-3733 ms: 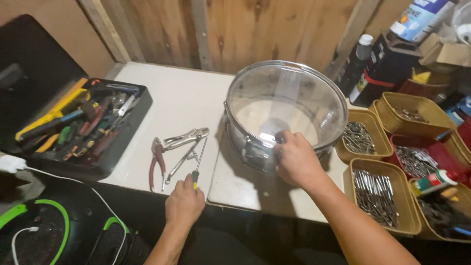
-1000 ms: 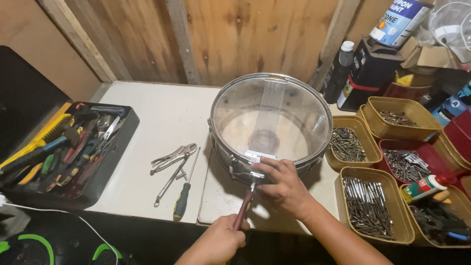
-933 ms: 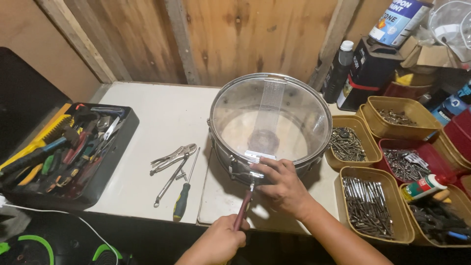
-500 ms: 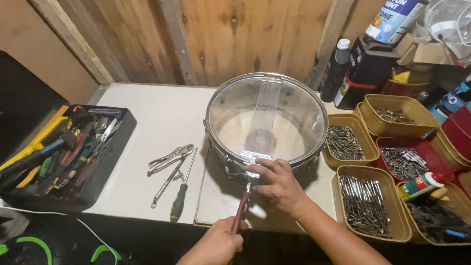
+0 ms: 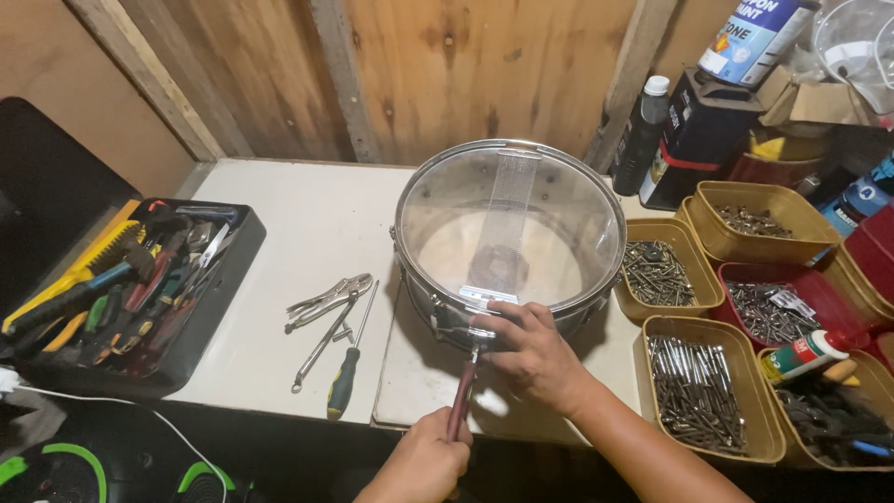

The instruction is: Repairing a snare drum by loosening tension rods and adjusting the snare strainer mechanism using various hand tools.

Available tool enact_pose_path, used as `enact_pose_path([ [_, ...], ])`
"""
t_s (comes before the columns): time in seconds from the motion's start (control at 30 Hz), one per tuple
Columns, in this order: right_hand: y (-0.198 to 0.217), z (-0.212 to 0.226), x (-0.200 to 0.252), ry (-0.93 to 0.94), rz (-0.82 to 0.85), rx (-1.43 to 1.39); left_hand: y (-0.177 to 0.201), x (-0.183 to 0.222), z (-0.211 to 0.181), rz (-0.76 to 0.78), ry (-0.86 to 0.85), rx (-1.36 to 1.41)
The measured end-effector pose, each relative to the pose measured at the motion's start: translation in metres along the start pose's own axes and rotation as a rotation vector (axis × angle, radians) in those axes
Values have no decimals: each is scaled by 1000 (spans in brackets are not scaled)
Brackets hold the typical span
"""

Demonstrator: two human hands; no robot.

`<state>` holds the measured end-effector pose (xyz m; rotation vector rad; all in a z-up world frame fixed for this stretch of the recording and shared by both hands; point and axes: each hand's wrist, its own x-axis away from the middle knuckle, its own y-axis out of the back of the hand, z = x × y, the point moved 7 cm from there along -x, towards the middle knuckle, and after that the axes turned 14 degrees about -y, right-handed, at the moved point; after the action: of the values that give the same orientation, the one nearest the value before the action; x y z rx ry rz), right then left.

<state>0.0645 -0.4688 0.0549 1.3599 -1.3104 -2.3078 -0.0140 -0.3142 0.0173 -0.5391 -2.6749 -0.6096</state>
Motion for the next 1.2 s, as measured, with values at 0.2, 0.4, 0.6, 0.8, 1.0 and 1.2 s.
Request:
enact_pose_path([
  [0.2,-6,-4,5,-14,-37,9,2,9,-9,36,30,-40],
  [0.4,-6,-5,5,-29,-94,17,1,0,6,58,-84,74],
  [0.6,-8,-7,8,-9,-67,16,1,2,3,24,-50,-26],
  [0.8,-16,-19,14,-57,-61,-56,-3,-14,34,-98,-88,-183],
  [1.0,-4,-20,8,-112,35,-60,-2,-18,48,-134,-107,-231],
  [1.2,-16,-23,11,-86,-55,69,-2,-24,56,-155,-133,-207],
])
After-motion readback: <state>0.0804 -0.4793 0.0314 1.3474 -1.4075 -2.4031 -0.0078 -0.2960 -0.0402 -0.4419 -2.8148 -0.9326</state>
